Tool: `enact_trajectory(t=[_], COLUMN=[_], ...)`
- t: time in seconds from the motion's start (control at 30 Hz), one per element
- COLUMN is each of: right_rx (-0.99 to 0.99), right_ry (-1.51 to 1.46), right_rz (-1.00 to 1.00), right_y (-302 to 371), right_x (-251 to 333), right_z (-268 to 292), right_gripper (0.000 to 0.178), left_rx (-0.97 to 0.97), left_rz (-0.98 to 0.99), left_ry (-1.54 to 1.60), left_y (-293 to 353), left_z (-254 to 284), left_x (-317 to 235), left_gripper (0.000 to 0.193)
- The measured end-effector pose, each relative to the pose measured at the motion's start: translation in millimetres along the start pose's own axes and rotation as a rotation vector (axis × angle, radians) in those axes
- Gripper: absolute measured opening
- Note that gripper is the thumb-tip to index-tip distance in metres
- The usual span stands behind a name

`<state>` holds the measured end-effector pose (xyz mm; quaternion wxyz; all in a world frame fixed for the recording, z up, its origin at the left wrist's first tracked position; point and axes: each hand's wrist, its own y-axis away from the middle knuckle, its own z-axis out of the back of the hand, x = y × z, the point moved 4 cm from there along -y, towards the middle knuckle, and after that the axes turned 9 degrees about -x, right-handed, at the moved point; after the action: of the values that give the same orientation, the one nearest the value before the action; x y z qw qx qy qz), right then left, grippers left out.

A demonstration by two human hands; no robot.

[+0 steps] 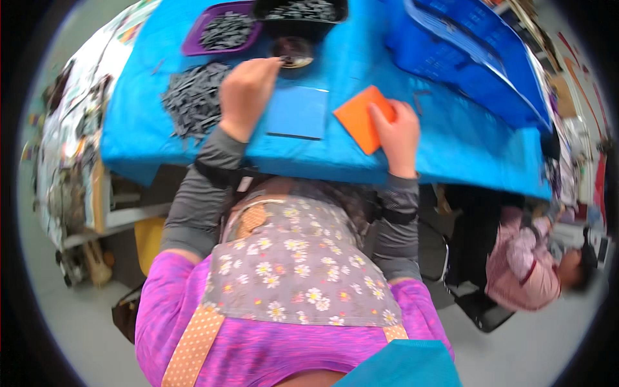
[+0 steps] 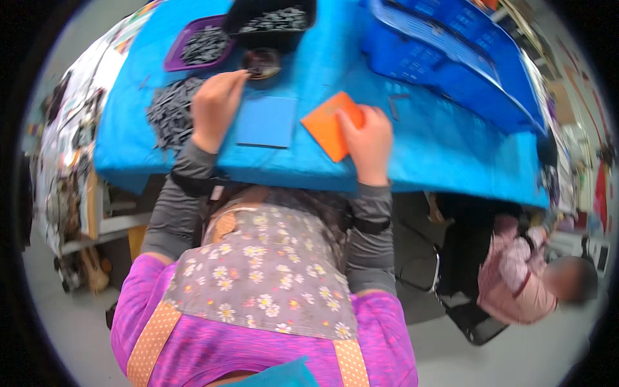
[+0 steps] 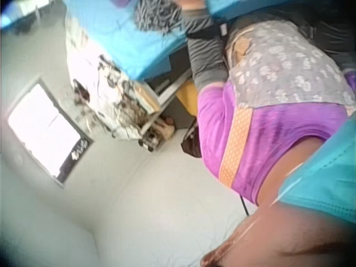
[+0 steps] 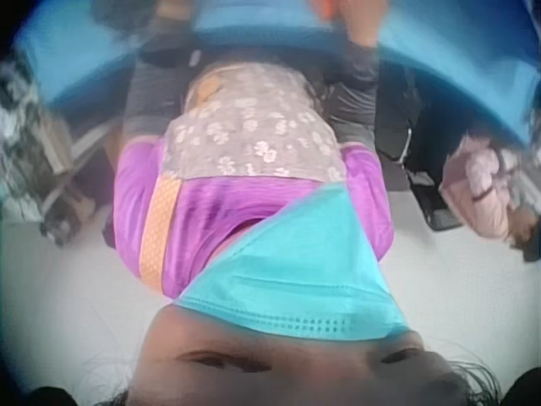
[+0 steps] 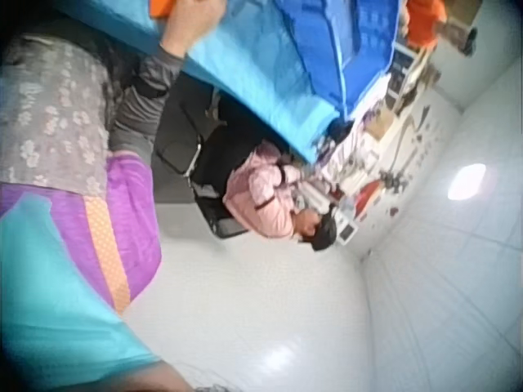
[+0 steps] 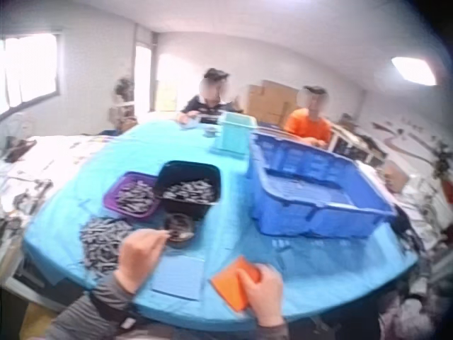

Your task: Assembling and checking small black components, possibly shoe laces or aglets, by hand.

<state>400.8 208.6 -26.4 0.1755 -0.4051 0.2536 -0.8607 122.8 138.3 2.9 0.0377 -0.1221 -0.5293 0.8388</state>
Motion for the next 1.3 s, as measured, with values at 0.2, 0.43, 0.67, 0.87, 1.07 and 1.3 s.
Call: enact_trajectory(t=[0.2,0.43,0.67,0.87,1.07,1.3], right_rx=[-0.006,-0.015,0.166,0.269,0.259,0.268], right_ry=[0.064,0.062,-0.112,-0.309,-0.217,-0.032], right_rz=[-0.05,-0.037,-0.263,-0.272,-0.087,0.113], right_y=[0,2,-3,-13,-4,-2], right_x=[1,-2,1,64,96,117], right_z=[2,6,19,27,-7,-18], right_gripper=[0.037,0.038,0.036,0.026,0.027,0.028], left_rx=[0.034,0.02,0.171,0.282,0.342,0.33], left_rz=[0.054,0.053,-0.08,-0.235,-0.271,-0.282], left_ry=[0.006,-0.005,0.104,0.193,0.219,0.251], left_y=[-6,-4,17,47,51,56], left_z=[-3,-2,32,58,54,56], left_x=[-1,-6,-35,-54,-51,-50], left_gripper=[0.009,0.009,0.018,0.023,0.026,0.025])
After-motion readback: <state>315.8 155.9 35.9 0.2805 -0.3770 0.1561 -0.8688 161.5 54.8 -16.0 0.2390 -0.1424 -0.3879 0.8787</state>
